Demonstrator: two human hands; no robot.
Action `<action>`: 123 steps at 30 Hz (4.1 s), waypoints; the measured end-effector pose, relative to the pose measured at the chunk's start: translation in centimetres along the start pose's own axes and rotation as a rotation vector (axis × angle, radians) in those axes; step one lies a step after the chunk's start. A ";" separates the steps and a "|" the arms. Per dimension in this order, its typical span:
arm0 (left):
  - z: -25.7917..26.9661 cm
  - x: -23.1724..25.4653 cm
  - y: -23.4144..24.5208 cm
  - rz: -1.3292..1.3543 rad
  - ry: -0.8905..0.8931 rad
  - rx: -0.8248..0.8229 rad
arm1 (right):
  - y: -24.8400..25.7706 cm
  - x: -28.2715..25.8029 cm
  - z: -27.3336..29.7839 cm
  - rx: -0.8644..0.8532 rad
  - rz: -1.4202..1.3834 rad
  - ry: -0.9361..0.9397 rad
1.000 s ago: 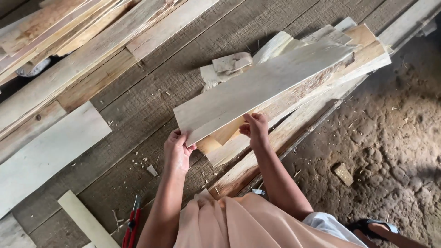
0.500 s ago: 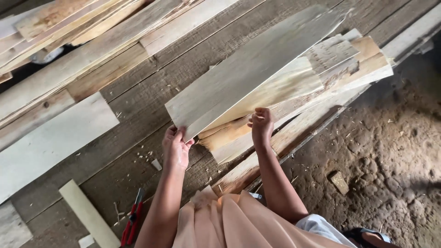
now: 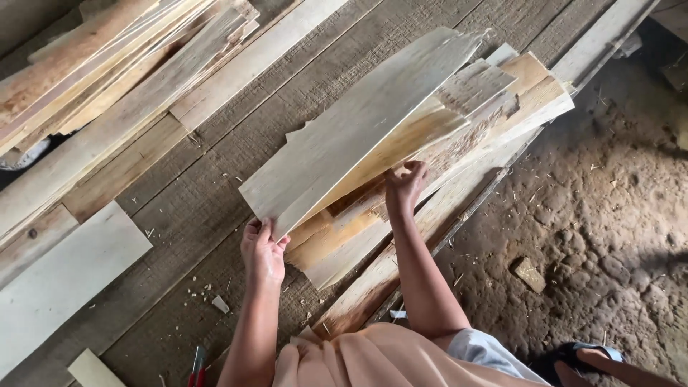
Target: Cutting and trimming thin wood veneer sheets using a utility knife and a wooden guide
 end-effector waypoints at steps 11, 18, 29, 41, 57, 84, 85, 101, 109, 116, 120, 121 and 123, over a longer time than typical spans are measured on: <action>-1.7 -0.4 -1.3 -0.010 -0.023 0.001 | 0.4 -3.2 -1.3 -0.244 -0.244 0.153; -1.6 0.0 -1.1 0.012 -0.044 0.013 | -0.1 -1.7 -1.8 0.019 0.135 0.038; -0.4 1.4 1.0 0.085 -0.090 0.008 | -3.2 3.5 -6.0 0.081 -0.271 -0.167; 5.1 8.7 4.3 0.251 -0.275 0.014 | 4.7 -12.4 11.6 -0.144 -0.738 0.227; 13.3 27.0 35.6 0.124 -0.611 0.390 | -6.1 -6.4 52.2 -1.039 0.044 0.769; 19.0 32.5 65.5 0.132 -0.426 0.434 | -10.4 -14.1 71.6 -1.007 1.141 1.063; 19.7 32.6 66.2 0.127 -0.422 0.438 | -11.1 -12.9 71.6 -1.014 1.141 1.059; 24.9 35.0 74.9 -0.041 -0.545 0.876 | -8.4 -11.6 54.8 -0.623 1.090 0.658; 22.7 33.9 79.1 -1.022 -0.417 1.252 | -7.0 -13.8 55.7 -0.490 0.708 0.791; 9.5 29.7 61.5 -1.387 -0.992 0.619 | -8.5 -14.4 68.6 -0.817 0.677 1.091; 7.0 29.0 53.3 -1.486 -0.625 0.219 | -9.7 -12.6 71.2 -1.008 1.048 1.031; 5.8 28.5 53.9 -1.482 -0.628 0.216 | -9.5 -12.6 71.2 -1.003 1.050 1.030; 4.1 27.2 54.9 -1.392 -0.786 0.147 | -8.8 -12.4 71.0 -1.017 1.030 0.982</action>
Point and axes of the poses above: each hand's wrist, its own z-axis away from the middle knuckle, its own y-axis out of the back of the hand, x = y × z, the point moved 2 cm from there along -z, towards the middle knuckle, and after that the axes turned 15 degrees about z, right-handed, at the moved point
